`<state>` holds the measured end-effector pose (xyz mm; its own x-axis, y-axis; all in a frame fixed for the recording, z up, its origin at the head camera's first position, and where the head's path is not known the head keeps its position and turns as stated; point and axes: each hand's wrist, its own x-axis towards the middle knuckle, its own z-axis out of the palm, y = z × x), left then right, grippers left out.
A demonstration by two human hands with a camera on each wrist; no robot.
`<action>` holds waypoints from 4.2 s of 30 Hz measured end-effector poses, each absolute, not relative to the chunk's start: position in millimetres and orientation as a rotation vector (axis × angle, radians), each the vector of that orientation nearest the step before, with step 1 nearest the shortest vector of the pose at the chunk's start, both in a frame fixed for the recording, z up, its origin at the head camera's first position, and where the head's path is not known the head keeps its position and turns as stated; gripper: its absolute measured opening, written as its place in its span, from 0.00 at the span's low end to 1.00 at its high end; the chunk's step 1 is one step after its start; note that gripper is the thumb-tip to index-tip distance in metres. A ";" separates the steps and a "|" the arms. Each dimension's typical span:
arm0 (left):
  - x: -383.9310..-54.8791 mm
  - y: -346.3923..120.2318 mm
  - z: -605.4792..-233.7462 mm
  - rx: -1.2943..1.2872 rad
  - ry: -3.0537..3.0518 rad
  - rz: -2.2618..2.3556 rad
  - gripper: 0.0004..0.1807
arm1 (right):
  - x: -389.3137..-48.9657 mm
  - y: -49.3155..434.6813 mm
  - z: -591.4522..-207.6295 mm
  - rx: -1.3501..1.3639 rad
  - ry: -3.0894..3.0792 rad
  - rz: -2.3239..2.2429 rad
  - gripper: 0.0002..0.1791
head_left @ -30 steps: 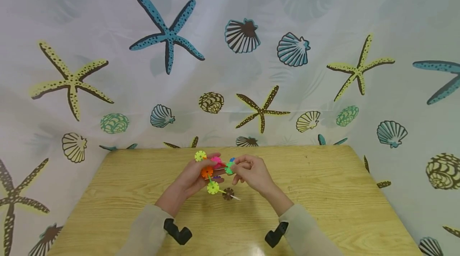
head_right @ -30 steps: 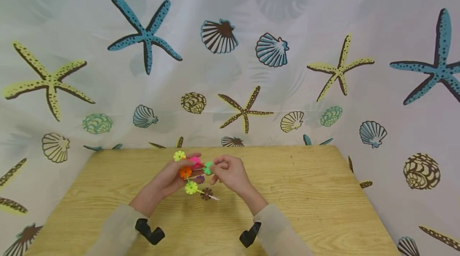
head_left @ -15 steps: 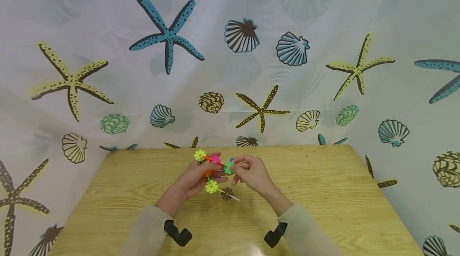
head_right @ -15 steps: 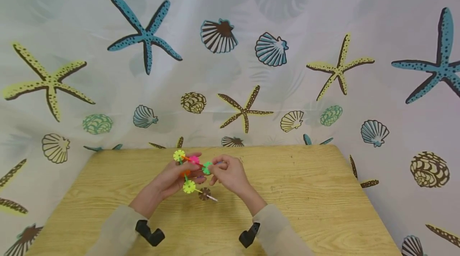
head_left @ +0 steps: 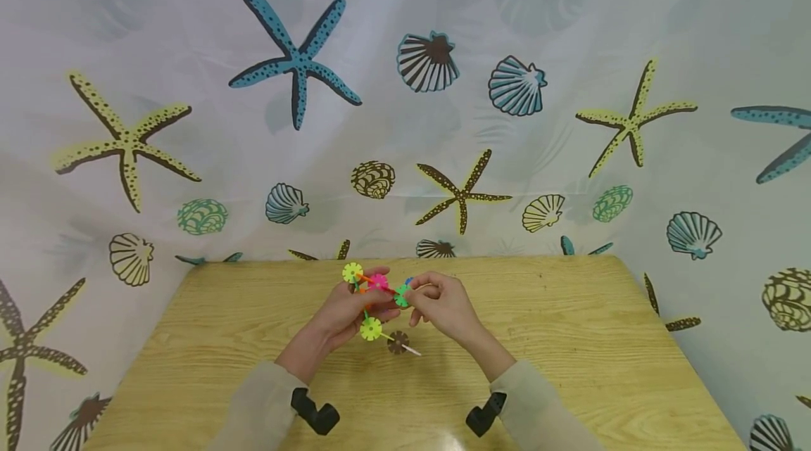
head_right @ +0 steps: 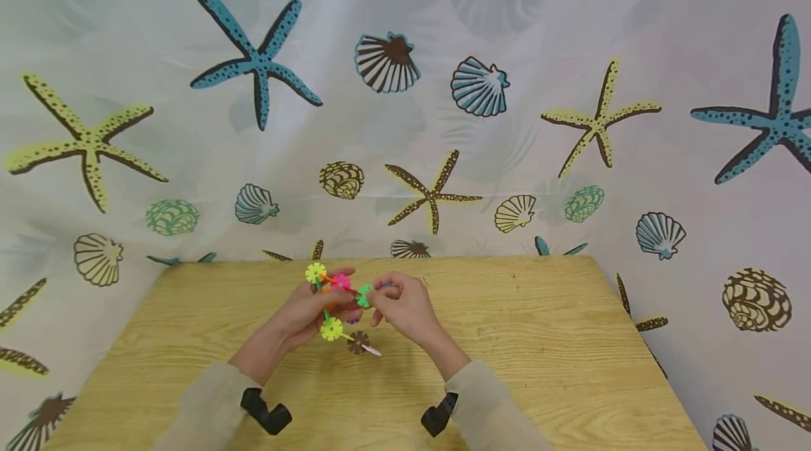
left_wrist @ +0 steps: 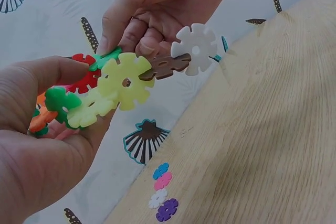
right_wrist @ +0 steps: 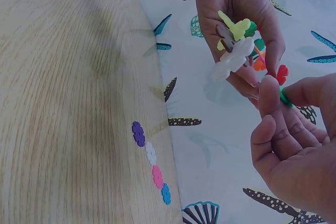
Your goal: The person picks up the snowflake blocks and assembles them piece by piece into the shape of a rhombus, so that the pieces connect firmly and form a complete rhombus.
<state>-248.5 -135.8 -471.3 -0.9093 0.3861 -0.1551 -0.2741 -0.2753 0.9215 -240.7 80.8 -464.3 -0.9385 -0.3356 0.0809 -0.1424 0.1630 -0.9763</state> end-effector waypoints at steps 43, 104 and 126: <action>-243.2 -150.4 -468.0 0.427 2.021 1.560 0.25 | -237.9 84.8 -462.8 -0.624 2.338 -1.767 0.09; -244.7 -156.5 -475.2 0.210 1.918 1.854 0.16 | -318.8 68.5 -553.3 -0.655 2.814 -0.843 0.17; -243.2 -158.4 -472.6 0.266 1.948 1.824 0.19 | -316.5 93.0 -545.4 -0.506 2.548 -1.400 0.09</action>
<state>-243.2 -158.4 -472.6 -0.8776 0.4382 -0.1946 -0.1654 0.1043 0.9807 -316.5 93.0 -545.4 -0.9237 -0.3830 -0.0021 -0.2035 0.4956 -0.8443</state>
